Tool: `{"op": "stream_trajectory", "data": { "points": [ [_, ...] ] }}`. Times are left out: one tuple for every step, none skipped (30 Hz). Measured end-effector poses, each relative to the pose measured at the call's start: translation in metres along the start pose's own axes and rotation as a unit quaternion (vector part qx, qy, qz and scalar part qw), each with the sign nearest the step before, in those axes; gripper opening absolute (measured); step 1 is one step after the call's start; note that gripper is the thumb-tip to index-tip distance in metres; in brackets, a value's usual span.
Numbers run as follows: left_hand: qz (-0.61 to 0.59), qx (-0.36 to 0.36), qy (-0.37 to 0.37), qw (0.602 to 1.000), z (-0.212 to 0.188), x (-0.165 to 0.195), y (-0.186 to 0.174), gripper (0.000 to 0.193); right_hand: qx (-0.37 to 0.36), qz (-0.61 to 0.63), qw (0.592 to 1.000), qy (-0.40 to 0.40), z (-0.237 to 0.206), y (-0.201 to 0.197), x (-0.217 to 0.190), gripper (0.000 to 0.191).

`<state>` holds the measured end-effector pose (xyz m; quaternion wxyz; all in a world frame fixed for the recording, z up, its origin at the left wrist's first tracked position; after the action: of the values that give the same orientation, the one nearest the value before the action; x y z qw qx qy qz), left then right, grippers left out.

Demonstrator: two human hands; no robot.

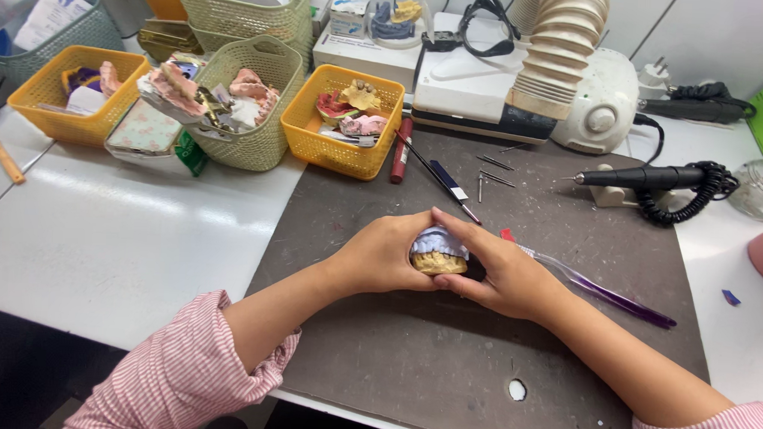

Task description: The person uses a rotary handpiece to grind a small tooth-shaped object, then repeatedly fits it into a yellow dental cast and a blue impression mold. They adjust the object's position and continue grinding to refine the fit.

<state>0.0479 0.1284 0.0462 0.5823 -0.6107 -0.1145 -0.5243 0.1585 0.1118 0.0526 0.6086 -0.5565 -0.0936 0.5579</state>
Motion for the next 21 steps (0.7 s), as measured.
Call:
{"op": "stream_trajectory", "data": {
  "points": [
    [0.007, 0.003, 0.005, 1.0, -0.001, 0.001, -0.001, 0.06, -0.013, 0.006, 0.999, 0.036, -0.002, 0.004, 0.008, 0.084],
    [0.015, 0.005, 0.01, 1.0, -0.002, 0.002, -0.001, 0.06, -0.011, 0.002, 1.0, 0.022, -0.002, 0.005, 0.006, 0.084],
    [0.022, 0.006, 0.014, 1.0, -0.003, 0.003, -0.001, 0.059, -0.01, -0.003, 1.0, 0.008, -0.002, 0.005, 0.004, 0.083],
    [0.024, 0.006, 0.016, 1.0, -0.004, 0.003, -0.001, 0.059, -0.007, -0.007, 1.0, -0.006, -0.002, 0.006, 0.002, 0.083],
    [0.025, 0.005, 0.018, 1.0, -0.004, 0.003, -0.001, 0.06, -0.009, -0.007, 1.0, 0.003, -0.003, 0.007, 0.004, 0.084],
    [0.025, 0.004, 0.02, 0.999, -0.005, 0.004, -0.001, 0.06, -0.011, -0.007, 1.0, 0.013, -0.004, 0.008, 0.006, 0.084],
    [0.026, 0.005, 0.022, 0.999, -0.006, 0.004, -0.001, 0.061, -0.013, -0.008, 1.0, 0.023, -0.005, 0.009, 0.009, 0.085],
    [0.026, 0.006, 0.024, 0.999, -0.006, 0.005, -0.001, 0.062, -0.015, -0.01, 0.999, 0.028, -0.005, 0.01, 0.01, 0.085],
    [0.027, 0.006, 0.026, 0.999, -0.006, 0.005, -0.001, 0.063, -0.017, -0.013, 0.999, 0.032, -0.005, 0.011, 0.012, 0.085],
    [0.032, 0.007, 0.028, 0.999, -0.007, 0.005, -0.002, 0.063, -0.019, -0.015, 0.999, 0.037, -0.005, 0.012, 0.013, 0.086],
    [0.037, 0.007, 0.029, 0.999, -0.007, 0.005, -0.002, 0.064, -0.017, -0.02, 0.999, 0.03, -0.005, 0.012, 0.013, 0.086],
    [0.04, 0.007, 0.03, 0.999, -0.008, 0.005, -0.002, 0.064, -0.016, -0.025, 0.999, 0.023, -0.005, 0.012, 0.012, 0.085],
    [0.043, 0.006, 0.026, 0.999, -0.008, 0.004, -0.002, 0.064, -0.015, -0.029, 0.999, 0.018, -0.004, 0.012, 0.012, 0.085],
    [0.044, 0.005, 0.022, 0.999, -0.008, 0.003, -0.002, 0.064, -0.016, -0.028, 0.999, 0.018, -0.005, 0.013, 0.012, 0.085],
    [0.046, 0.003, 0.018, 0.999, -0.008, 0.002, -0.001, 0.064, -0.016, -0.027, 0.999, 0.017, -0.004, 0.013, 0.013, 0.085],
    [0.048, 0.005, 0.02, 0.999, -0.009, 0.002, -0.001, 0.064, -0.016, -0.025, 0.999, 0.018, -0.005, 0.014, 0.013, 0.086],
    [0.051, 0.007, 0.023, 0.998, -0.009, 0.003, -0.001, 0.064, -0.015, -0.022, 1.0, 0.017, -0.005, 0.014, 0.014, 0.086],
    [0.054, 0.009, 0.026, 0.998, -0.009, 0.003, -0.002, 0.064, -0.014, -0.019, 1.0, 0.015, -0.005, 0.014, 0.014, 0.086],
    [0.056, 0.011, 0.032, 0.998, -0.009, 0.004, -0.002, 0.064, -0.012, -0.016, 1.0, 0.014, -0.004, 0.014, 0.014, 0.086],
    [0.057, 0.012, 0.037, 0.998, -0.009, 0.005, -0.002, 0.064, -0.011, -0.016, 1.0, 0.012, -0.004, 0.014, 0.013, 0.086],
    [0.058, 0.014, 0.043, 0.997, -0.009, 0.006, -0.002, 0.064, -0.01, -0.015, 1.0, 0.01, -0.004, 0.014, 0.013, 0.086]
  ]
}}
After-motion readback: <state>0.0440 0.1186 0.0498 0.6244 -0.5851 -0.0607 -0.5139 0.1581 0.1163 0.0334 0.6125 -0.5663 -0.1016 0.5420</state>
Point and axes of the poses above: each hand's wrist, its own z-axis towards the middle knuckle, its own y-axis out of the palm, x = y × z, the point moved 10 cm from there along z, towards the middle knuckle, and after that the axes turned 10 degrees about -y, right-handed, at the moved point
